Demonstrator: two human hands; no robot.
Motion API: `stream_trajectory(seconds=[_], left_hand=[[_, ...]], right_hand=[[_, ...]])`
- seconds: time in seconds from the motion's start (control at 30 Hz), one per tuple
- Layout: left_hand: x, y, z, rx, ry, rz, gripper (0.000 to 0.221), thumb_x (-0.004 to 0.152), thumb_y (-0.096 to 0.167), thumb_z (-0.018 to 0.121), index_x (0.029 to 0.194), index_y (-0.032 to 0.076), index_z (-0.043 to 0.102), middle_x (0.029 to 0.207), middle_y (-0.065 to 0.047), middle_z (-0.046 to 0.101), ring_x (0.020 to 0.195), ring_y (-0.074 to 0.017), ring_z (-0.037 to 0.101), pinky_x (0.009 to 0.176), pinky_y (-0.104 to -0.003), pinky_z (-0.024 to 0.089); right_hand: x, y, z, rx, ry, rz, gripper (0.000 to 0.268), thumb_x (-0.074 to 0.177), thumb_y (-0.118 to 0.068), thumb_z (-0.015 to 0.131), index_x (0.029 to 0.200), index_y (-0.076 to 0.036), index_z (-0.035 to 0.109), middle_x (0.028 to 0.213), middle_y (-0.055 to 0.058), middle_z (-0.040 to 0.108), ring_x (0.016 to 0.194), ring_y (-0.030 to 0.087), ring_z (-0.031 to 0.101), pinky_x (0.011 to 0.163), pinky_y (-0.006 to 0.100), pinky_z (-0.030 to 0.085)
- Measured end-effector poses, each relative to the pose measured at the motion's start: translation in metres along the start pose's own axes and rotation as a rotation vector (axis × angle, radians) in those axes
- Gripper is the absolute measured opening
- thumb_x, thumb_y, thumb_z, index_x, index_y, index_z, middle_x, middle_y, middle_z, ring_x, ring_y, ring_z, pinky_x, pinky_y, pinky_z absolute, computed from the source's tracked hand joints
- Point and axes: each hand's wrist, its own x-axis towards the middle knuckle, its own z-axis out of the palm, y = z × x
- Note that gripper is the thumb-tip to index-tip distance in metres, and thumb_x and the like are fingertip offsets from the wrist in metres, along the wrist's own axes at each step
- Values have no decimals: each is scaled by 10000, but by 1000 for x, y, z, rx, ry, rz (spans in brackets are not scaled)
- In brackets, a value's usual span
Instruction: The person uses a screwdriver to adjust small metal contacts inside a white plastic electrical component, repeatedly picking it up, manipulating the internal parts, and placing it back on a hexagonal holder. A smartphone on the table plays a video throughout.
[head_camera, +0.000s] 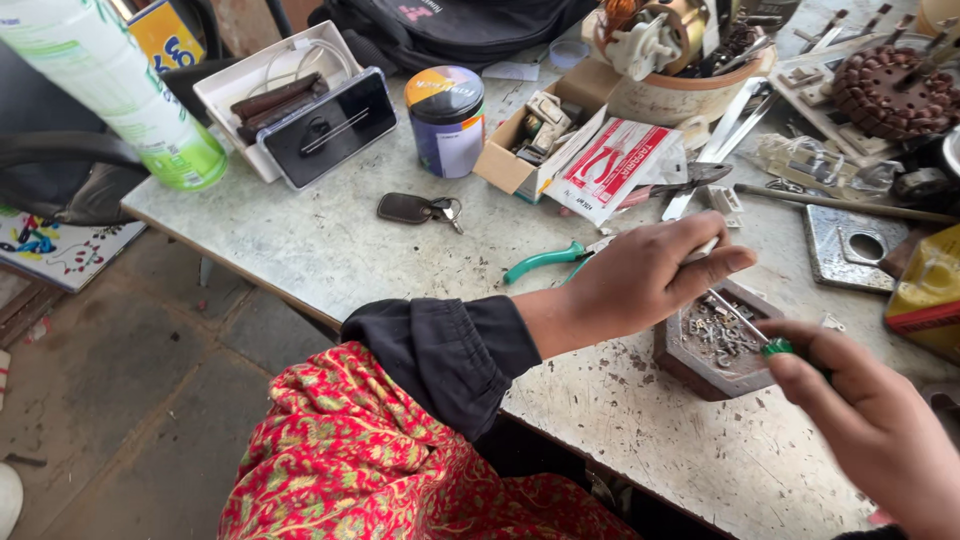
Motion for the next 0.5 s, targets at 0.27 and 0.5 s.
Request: stream_trajectory(seconds=[0.27,0.5], left_hand=[[-8,3,5,52,14,-6,343,1089,383,561,1166,49,544,874,-123,672,756,-301,699,674,-413,533],[-4,4,2,103,3,-59,346,1068,395,568,1120,54,543,812,-111,655,704,-276,679,616,-401,518]], right_hand=[[4,33,2,501,-116,236,380,1047,-156,617,1374,18,702,743,72,564,575,115,438,449,285,346],[-8,-24,19,-782,204,-305,372,912,-232,748,1277,-155,753,827,49,652,624,162,626,620,327,539]])
